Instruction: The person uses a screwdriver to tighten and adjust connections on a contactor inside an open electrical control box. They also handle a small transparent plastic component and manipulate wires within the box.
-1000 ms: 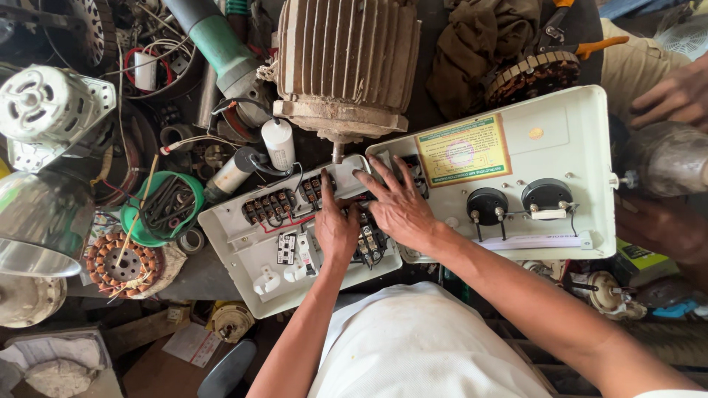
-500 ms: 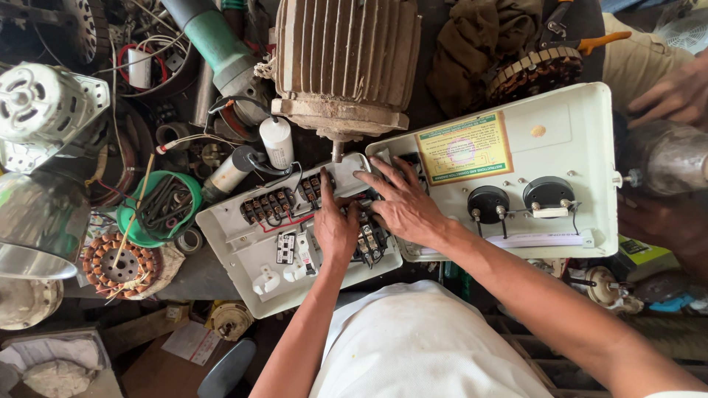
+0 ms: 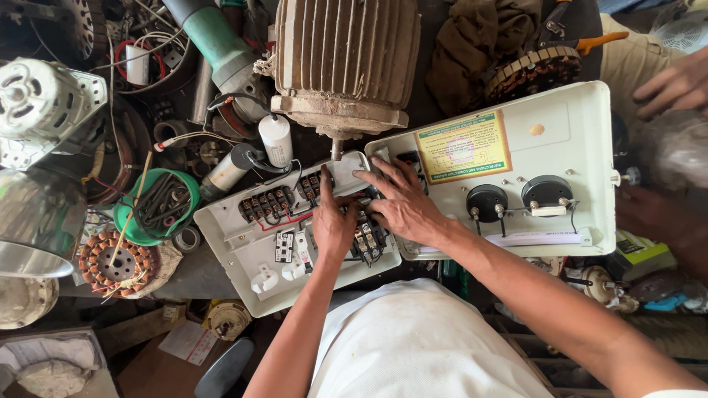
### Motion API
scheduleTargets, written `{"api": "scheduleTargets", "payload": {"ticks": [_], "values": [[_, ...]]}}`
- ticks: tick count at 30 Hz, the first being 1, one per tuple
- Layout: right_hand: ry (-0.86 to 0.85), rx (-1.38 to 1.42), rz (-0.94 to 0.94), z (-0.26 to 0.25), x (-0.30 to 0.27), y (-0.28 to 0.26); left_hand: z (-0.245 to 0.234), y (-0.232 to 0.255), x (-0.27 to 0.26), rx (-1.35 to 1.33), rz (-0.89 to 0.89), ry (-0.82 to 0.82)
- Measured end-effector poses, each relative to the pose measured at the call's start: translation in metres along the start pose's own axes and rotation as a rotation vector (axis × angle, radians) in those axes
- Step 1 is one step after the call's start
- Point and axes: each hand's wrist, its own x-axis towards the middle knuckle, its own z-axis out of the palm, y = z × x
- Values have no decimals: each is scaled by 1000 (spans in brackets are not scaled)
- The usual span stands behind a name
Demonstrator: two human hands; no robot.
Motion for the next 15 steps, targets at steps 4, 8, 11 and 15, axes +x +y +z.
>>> {"api": "scheduleTargets", "payload": {"ticks": [4,8,11,15], "values": [[-7,27,-13,0,0,2,2,6,-3,26,-27,27],[-49,30,8,1,1,3,3,9,-4,22,-43,47],[-34,31,2,2,2,4,4,6,-3,27,-14,45],[-30,32,7,3,0,4,-1,4,0,20,-33,-27]]}}
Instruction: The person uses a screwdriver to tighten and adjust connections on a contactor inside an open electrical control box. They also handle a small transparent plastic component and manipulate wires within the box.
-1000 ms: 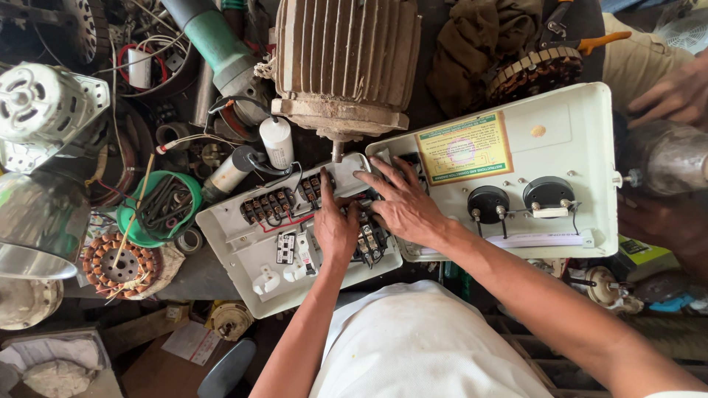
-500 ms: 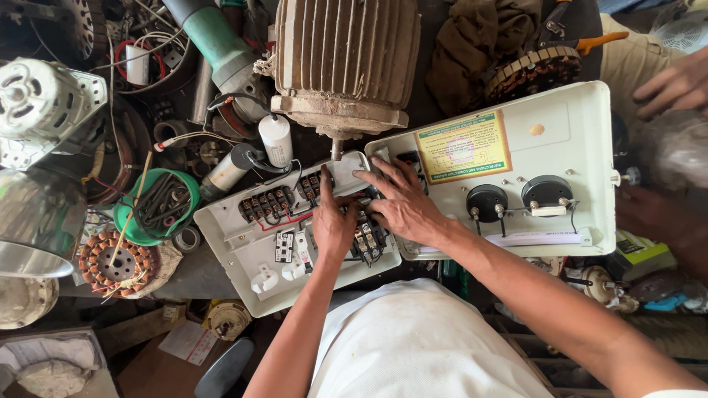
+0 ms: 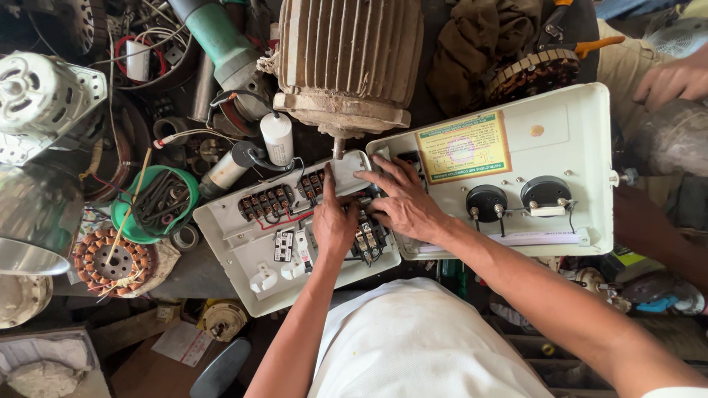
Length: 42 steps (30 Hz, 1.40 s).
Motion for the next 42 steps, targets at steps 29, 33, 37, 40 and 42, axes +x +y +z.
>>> {"api": "scheduleTargets", "payload": {"ticks": [29,33,37,40,42], "values": [[11,-98,5,-1,-2,-7,3,-13,3,-24,74,22],[41,-111,12,-1,0,-11,6,-16,4,-4,70,17],[74,-143,19,-4,5,-14,7,-21,7,-3,113,4],[86,-75,-96,-7,17,-14,7,-27,8,-11,143,-15],[-15,-99,-96,-10,25,-11,9,-33,10,-30,120,-51]]}}
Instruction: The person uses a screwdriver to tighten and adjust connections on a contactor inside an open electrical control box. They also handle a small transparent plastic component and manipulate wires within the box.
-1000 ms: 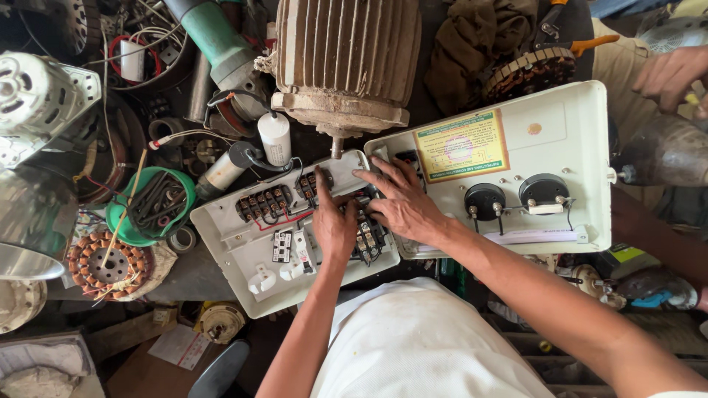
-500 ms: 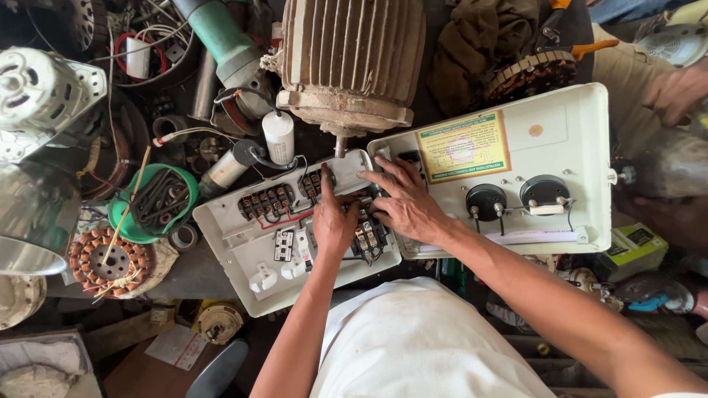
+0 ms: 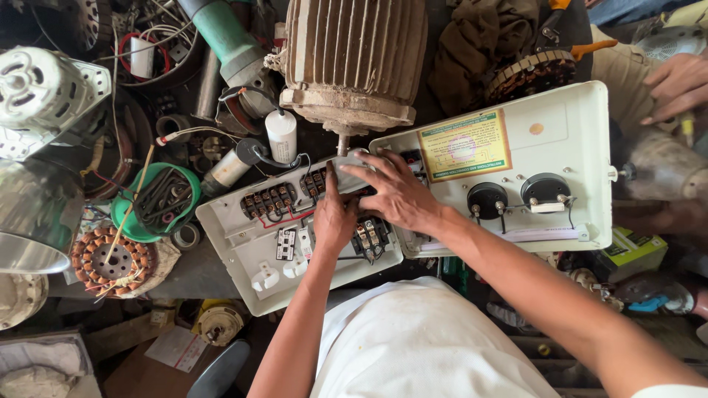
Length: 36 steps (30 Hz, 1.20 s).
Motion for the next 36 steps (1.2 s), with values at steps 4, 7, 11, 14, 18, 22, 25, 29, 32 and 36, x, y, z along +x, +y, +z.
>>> {"api": "scheduleTargets", "payload": {"ticks": [4,7,11,14,18,22,25,29,32,36], "values": [[2,70,-82,2,8,9,9,-16,2,85,181,120],[-26,-28,-170,6,10,17,9,-18,4,32,4,7],[-13,64,-191,13,10,21,1,-4,5,28,-57,-38],[-29,56,-241,14,11,23,-8,4,6,-32,-91,-41],[0,24,-263,17,7,29,0,-8,6,-19,-44,-29],[-23,-59,-359,16,17,31,7,-20,8,17,23,6],[-73,-1,-421,6,20,31,2,-11,7,-44,-52,-10],[-105,33,-436,-5,24,28,-8,6,7,-30,-32,-18],[-129,73,-372,-5,24,27,-5,0,8,-50,-48,-32],[-129,157,-248,5,20,25,10,-28,9,74,26,-30]]}}
